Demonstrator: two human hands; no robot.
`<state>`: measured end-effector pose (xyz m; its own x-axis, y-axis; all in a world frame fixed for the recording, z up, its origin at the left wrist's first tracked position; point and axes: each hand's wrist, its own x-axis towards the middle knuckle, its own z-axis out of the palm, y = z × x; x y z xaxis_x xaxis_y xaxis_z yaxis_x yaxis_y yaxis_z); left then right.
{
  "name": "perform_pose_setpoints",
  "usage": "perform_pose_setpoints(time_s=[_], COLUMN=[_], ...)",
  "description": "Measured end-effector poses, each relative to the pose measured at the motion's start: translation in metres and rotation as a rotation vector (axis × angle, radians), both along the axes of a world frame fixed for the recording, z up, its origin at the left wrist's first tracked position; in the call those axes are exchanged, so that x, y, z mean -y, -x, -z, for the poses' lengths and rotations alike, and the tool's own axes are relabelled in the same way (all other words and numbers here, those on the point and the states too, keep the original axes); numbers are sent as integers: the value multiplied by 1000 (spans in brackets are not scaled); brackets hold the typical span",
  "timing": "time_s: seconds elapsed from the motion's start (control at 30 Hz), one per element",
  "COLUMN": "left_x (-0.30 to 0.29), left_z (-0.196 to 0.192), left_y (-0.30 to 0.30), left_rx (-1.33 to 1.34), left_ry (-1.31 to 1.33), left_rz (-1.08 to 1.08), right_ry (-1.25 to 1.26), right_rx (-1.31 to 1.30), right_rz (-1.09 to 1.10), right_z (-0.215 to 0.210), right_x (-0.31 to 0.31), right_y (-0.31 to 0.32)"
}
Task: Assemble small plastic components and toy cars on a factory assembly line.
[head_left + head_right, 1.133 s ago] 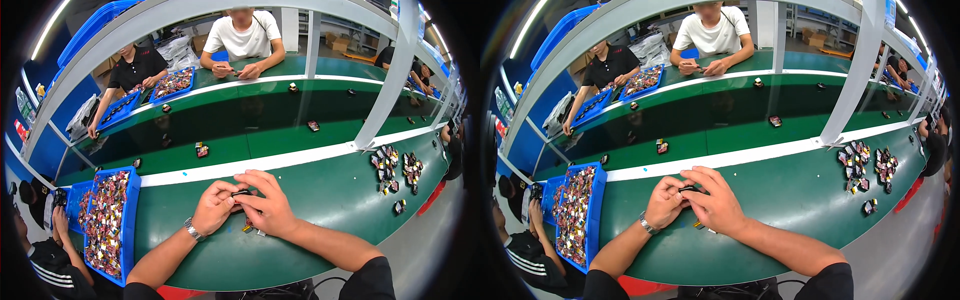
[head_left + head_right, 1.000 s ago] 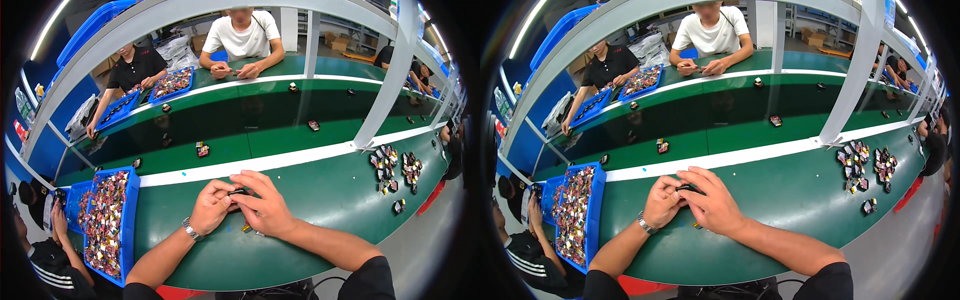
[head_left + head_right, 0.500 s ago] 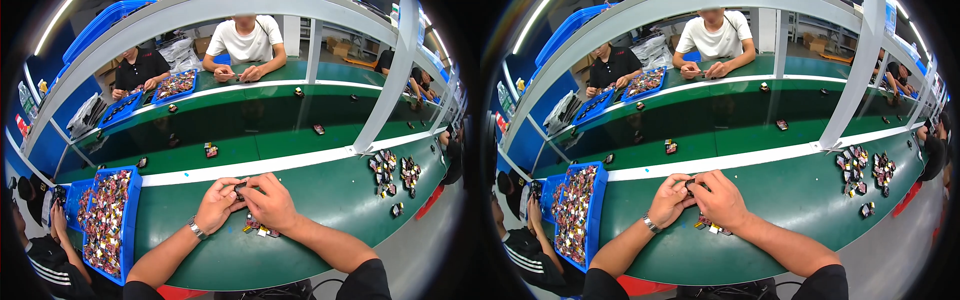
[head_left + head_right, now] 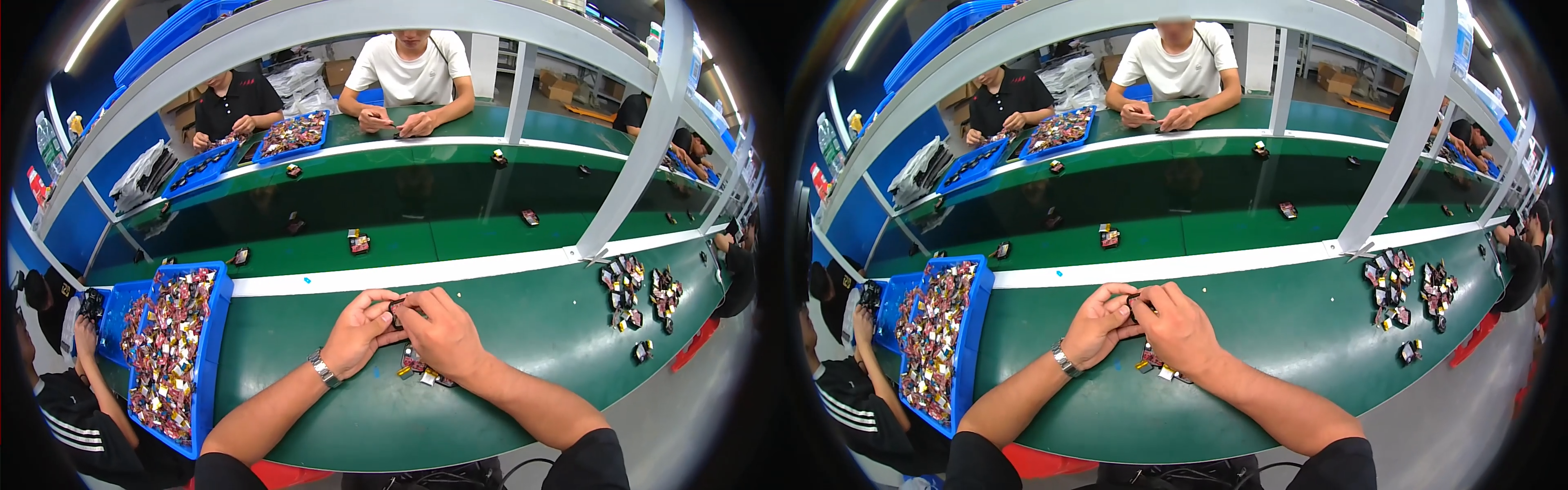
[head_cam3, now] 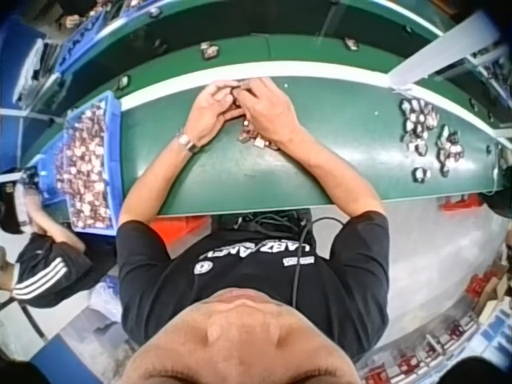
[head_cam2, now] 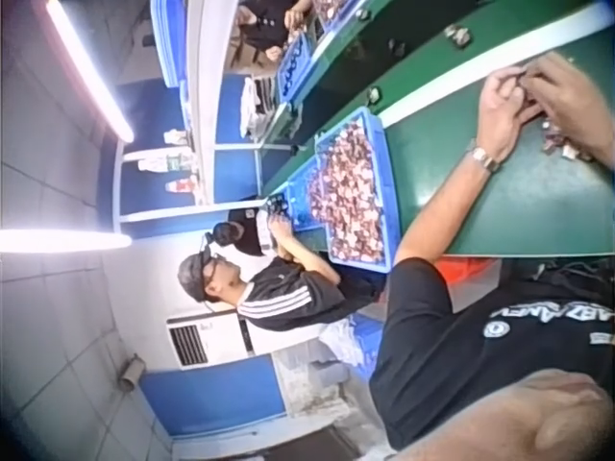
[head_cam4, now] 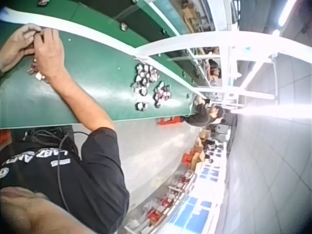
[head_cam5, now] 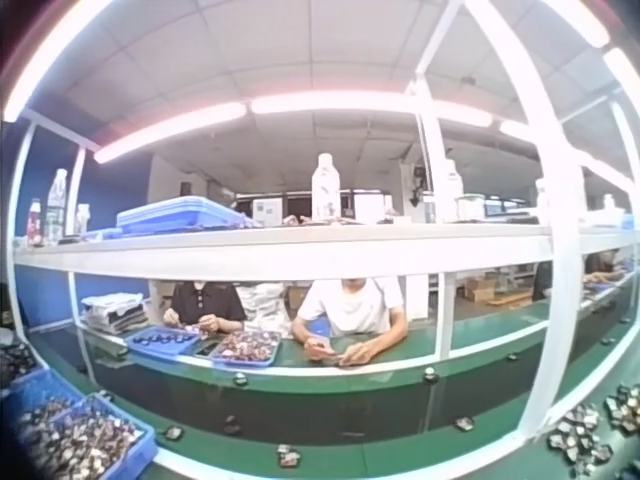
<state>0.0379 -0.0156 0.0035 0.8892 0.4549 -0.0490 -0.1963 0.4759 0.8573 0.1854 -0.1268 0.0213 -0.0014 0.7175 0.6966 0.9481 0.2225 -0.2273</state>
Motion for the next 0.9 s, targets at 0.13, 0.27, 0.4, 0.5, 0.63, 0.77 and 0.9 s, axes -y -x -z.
perform_pose_setpoints(time_s=[0.13,0.27,0.4,0.5,0.63,0.77,0.9], left_x=[2,-3,-11,-22,-50,-51,-55], left_z=[-2,2,4,1,11,14,17], left_y=[-3,-2,-1,-7,3,0,0], left_rx=[11,-16,13,107,13,-25,-85], left_ry=[-7,-24,41,49,-294,-270,-325], left_rz=[-40,-98,-112,-239,-435,-463,-452], right_ry=[-35,-84,8,-15,103,131,309], right_rx=[3,-12,-175,-235,-228,-11,-140], right_rz=[-6,-10,-50,-12,272,451,457], right_z=[8,-13,4,7,16,24,12], right_x=[-5,-7,-24,-61,-115,-121,-131], right_y=[-3,3,1,-33,-107,-121,-52])
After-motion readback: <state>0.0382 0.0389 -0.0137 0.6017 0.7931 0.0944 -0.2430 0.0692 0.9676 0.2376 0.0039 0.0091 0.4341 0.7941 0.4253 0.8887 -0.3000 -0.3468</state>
